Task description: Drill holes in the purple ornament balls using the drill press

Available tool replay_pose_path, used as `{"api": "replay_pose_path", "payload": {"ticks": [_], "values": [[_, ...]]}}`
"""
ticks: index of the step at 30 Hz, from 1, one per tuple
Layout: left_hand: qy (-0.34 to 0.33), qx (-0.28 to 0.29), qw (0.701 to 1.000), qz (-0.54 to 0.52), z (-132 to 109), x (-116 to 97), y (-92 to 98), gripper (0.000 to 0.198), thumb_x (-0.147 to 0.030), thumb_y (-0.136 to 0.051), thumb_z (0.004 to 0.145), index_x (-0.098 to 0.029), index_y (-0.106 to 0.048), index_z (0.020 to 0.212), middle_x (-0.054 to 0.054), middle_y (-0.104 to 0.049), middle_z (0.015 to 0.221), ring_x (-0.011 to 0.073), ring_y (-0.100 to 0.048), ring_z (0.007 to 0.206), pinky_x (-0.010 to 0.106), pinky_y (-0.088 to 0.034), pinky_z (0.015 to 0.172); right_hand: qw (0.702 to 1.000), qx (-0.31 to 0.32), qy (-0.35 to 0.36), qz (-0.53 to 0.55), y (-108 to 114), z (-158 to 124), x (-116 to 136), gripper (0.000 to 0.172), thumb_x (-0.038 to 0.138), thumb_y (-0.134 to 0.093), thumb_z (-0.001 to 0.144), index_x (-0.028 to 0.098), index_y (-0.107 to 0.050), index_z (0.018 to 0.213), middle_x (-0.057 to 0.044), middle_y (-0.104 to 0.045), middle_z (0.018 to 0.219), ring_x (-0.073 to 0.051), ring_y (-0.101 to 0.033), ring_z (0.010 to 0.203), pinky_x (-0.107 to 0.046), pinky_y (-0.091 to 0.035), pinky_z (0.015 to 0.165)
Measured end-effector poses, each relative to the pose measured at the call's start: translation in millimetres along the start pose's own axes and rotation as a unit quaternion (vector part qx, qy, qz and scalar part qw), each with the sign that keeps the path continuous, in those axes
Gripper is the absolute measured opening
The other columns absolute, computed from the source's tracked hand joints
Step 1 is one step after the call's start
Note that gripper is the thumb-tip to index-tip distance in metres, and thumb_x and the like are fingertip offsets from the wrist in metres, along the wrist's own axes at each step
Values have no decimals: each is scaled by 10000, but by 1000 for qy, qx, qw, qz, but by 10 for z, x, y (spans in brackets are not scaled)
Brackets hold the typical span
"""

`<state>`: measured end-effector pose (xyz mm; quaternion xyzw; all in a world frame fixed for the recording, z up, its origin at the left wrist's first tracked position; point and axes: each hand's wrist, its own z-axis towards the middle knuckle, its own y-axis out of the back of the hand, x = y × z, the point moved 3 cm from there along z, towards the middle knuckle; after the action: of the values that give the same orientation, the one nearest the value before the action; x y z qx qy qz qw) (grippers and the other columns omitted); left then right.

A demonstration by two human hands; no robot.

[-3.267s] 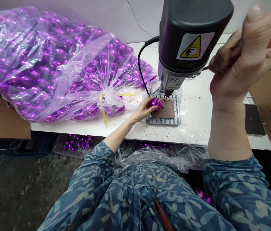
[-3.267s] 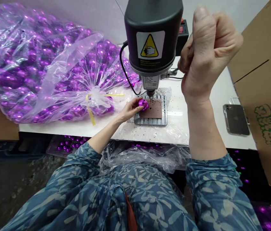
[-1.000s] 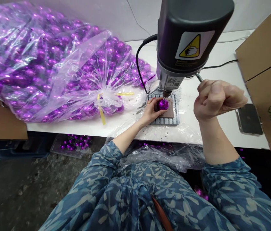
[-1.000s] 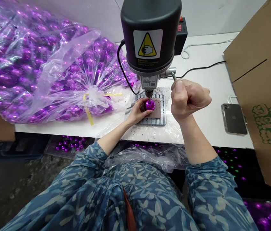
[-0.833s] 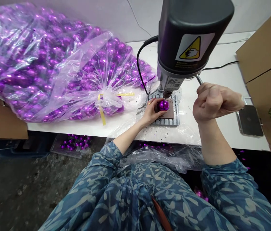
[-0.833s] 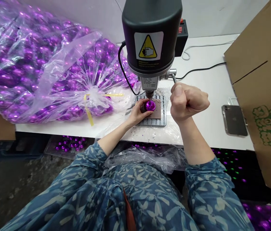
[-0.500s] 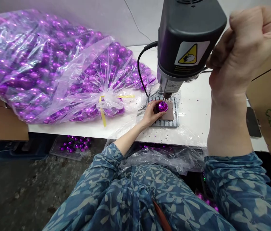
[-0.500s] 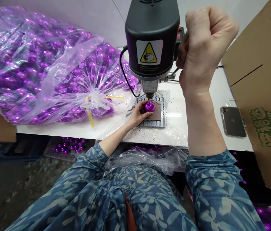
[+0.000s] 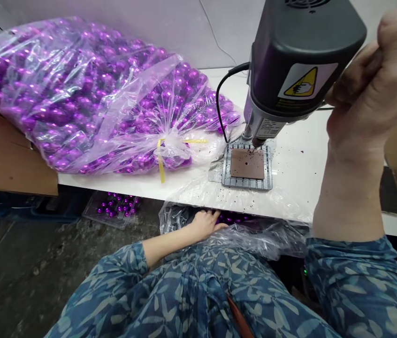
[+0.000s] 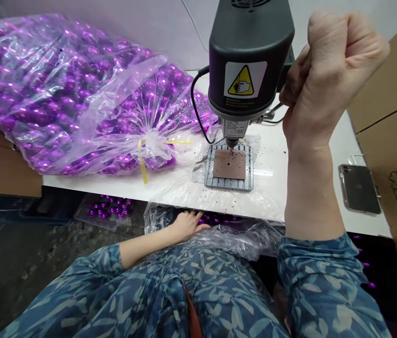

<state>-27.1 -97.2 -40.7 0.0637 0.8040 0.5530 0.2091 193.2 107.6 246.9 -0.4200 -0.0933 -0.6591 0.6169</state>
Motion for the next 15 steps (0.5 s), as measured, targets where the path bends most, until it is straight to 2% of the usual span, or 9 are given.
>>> {"api": "replay_pose_path", "payload": {"ticks": [2, 4, 5, 6, 8, 10, 12, 13, 15], "values": [[-33, -20, 998, -53, 60, -23, 252, 491, -585, -516, 1040, -165, -764, 984, 157, -748, 804, 296, -743, 732, 392, -580, 633, 1000, 16, 4, -13, 6, -1, 3, 473, 105, -554, 833, 239, -207, 541, 75, -192, 420, -27, -263, 331, -221, -107, 346], [-104, -84, 982, -134, 209, -1, 640, 505, -509, -423, 1078, -213, -695, 772, 92, -686, 667, 222, -664, 600, 342, -518, 560, 999, 28, 9, -13, 11, -8, 16, 467, 112, -529, 834, 243, -202, 527, 68, -199, 414, -35, -283, 329, -231, -109, 339], [-122, -122, 971, -167, 328, 49, 860, 501, -459, -401, 1085, -221, -658, 726, 63, -654, 622, 191, -620, 555, 319, -490, 542, 999, 31, 14, -10, 14, -13, 27, 463, 120, -519, 836, 244, -201, 522, 66, -197, 410, -37, -287, 329, -235, -112, 337], [-106, -161, 965, -179, 484, 133, 1080, 466, -398, -405, 1080, -219, -643, 722, 46, -639, 611, 176, -601, 549, 312, -484, 559, 999, 34, 17, -9, 14, -18, 38, 458, 128, -513, 837, 243, -204, 519, 66, -195, 407, -37, -282, 326, -236, -114, 336], [-47, -173, 971, -155, 899, 327, 1456, 385, -319, -436, 1060, -198, -673, 782, 51, -661, 647, 181, -618, 591, 316, -502, 607, 999, 44, 14, -12, 9, -33, 57, 455, 149, -514, 840, 236, -209, 515, 67, -214, 404, -31, -277, 327, -228, -132, 340], [43, -201, 974, -94, 1371, 530, 1766, 338, -248, -415, 1061, -162, -728, 969, 123, -753, 860, 237, -704, 795, 367, -557, 749, 999, 41, 13, -9, 11, -50, 75, 459, 168, -530, 840, 227, -216, 510, 68, -245, 406, -29, -285, 328, -225, -143, 346], [78, -201, 976, -31, 1824, 664, 1967, 373, -116, -413, 1012, -143, -724, 1216, 190, -757, 1207, 312, -711, 1125, 430, -567, 941, 999, 34, 10, -7, 18, -62, 81, 453, 185, -547, 832, 223, -234, 507, 69, -265, 406, -33, -285, 326, -234, -145, 348], [90, -208, 974, -8, 2019, 714, 2036, 423, -104, -420, 1000, -140, -693, 1321, 208, -710, 1351, 347, -668, 1254, 469, -548, 1022, 999, 30, 12, -8, 23, -65, 81, 454, 200, -557, 832, 219, -245, 503, 67, -273, 408, -33, -286, 328, -236, -145, 351], [80, -214, 973, 4, 2332, 777, 2115, 504, -161, -453, 1009, -172, -602, 1491, 196, -597, 1547, 383, -588, 1389, 519, -501, 1126, 999, 30, 20, -11, 30, -62, 71, 456, 226, -571, 820, 216, -251, 496, 65, -275, 406, -29, -273, 326, -238, -132, 349]]}}
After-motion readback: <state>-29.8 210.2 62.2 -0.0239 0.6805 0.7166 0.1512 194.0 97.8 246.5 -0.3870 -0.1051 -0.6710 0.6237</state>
